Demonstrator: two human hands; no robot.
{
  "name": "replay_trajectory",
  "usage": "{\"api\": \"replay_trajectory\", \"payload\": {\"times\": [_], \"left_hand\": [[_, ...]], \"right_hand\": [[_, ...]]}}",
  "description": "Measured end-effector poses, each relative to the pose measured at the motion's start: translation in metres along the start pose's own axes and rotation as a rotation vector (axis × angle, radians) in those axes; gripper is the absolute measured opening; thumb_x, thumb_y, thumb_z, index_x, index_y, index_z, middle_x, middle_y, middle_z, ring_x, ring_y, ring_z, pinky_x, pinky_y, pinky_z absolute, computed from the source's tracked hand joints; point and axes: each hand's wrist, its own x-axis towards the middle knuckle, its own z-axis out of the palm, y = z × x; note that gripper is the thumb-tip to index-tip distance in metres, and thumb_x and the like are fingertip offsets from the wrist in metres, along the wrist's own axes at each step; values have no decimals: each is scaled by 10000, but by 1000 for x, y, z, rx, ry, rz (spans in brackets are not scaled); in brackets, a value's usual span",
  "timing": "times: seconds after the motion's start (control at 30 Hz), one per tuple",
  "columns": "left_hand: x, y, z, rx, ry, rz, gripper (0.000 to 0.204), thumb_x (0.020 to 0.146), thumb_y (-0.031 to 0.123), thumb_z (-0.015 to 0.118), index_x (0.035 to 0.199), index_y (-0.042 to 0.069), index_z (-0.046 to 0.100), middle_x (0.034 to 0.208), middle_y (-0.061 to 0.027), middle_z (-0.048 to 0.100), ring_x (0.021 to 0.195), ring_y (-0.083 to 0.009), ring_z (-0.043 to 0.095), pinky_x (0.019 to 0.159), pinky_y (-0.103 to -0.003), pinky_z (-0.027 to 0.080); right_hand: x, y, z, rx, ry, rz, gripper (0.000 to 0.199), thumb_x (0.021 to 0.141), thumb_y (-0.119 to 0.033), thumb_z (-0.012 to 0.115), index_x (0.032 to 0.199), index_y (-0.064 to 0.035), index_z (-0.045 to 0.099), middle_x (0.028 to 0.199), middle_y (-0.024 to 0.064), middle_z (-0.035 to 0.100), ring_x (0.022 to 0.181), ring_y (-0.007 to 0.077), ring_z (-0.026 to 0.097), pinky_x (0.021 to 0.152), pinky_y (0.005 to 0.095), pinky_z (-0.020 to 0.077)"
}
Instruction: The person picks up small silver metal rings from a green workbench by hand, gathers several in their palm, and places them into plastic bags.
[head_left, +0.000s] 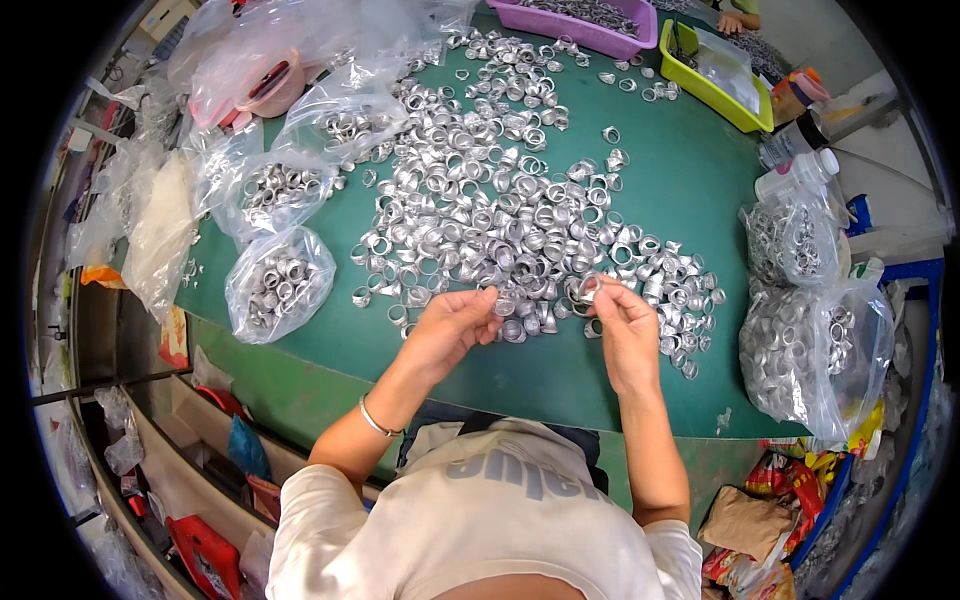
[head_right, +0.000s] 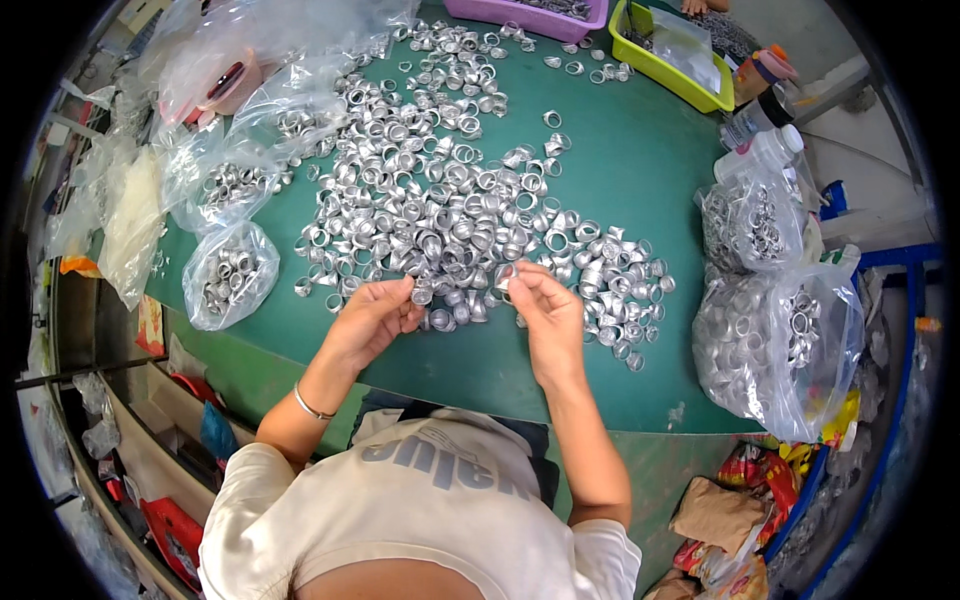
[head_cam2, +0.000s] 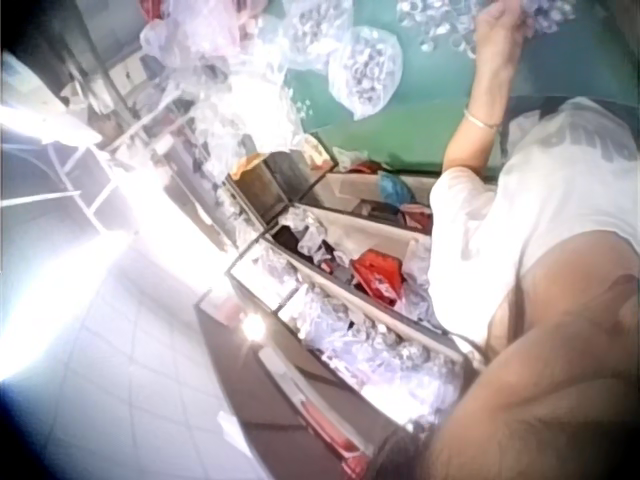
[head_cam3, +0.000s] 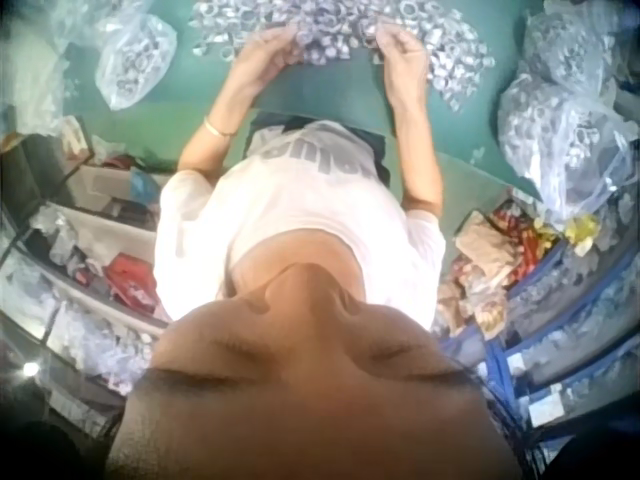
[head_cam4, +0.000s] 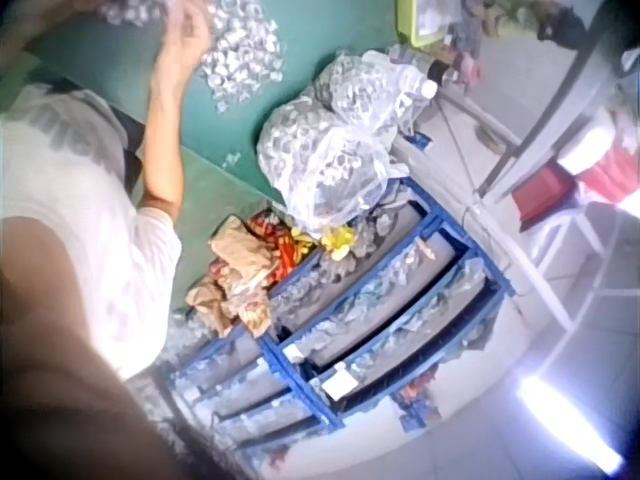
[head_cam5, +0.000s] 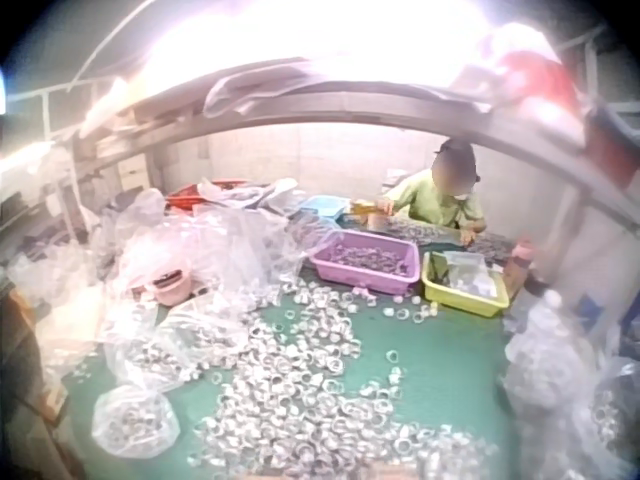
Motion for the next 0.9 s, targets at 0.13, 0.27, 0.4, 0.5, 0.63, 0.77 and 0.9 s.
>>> {"api": "replay_trajectory", "payload": {"times": [0.13, 0.27, 0.4, 0.5, 0.63, 0.77, 0.9], "left_hand": [[1, -2, 11, -21, 103, 17, 206, 899, 210, 567, 820, 21, 590, 818, -60, 620, 752, -122, 591, 656, -222, 473], [2, -6, 10, 87, 38, 62, 119, 883, 113, 572, 902, -4, 581, 892, -100, 638, 859, -174, 628, 711, -250, 519], [-1, -6, 25, 55, -13, 111, 171, 835, -17, 588, 1003, -33, 565, 921, -120, 632, 886, -196, 632, 728, -259, 536], [2, -15, 29, 325, 58, 255, 278, 756, -10, 687, 1013, -7, 581, 906, -101, 621, 834, -167, 628, 731, -254, 526], [-3, -21, 42, 830, 77, 489, 329, 700, 2, 726, 1008, 0, 607, 920, -98, 616, 807, -172, 620, 732, -260, 518], [-1, -27, 50, 974, 36, 624, 318, 682, 3, 726, 979, -4, 615, 901, -108, 613, 786, -216, 614, 689, -303, 503], [-1, -27, 52, 1094, 47, 667, 311, 679, 3, 729, 973, 6, 629, 891, -104, 624, 783, -210, 618, 684, -294, 513]], "right_hand": [[-9, -4, -12, 634, -191, 454, 216, 897, -231, 552, 978, -37, 601, 978, 77, 610, 864, 196, 581, 740, 311, 476], [-16, -8, -8, 710, -106, 575, 193, 919, -205, 514, 996, -39, 575, 978, 102, 608, 830, 211, 587, 726, 323, 482], [-23, -9, -7, 481, -97, 451, 139, 920, -144, 477, 993, -35, 524, 970, 118, 595, 753, 200, 581, 658, 304, 477], [-31, 5, -10, 52, -88, 165, 141, 904, -84, 490, 1028, -22, 465, 953, 112, 578, 710, 162, 574, 579, 260, 452], [-33, 3, -3, -441, -174, 173, 271, 874, -14, 530, 1107, -16, 390, 940, 101, 561, 686, 106, 568, 499, 210, 411], [-25, 12, -6, -169, -238, 246, 108, 866, -35, 567, 948, 4, 508, 952, 73, 559, 565, 84, 542, 467, 187, 397], [-33, 20, 3, -577, 34, -219, 101, 818, -2, 610, 878, 62, 561, 877, 104, 602, 567, 90, 556, 462, 207, 424]]}}
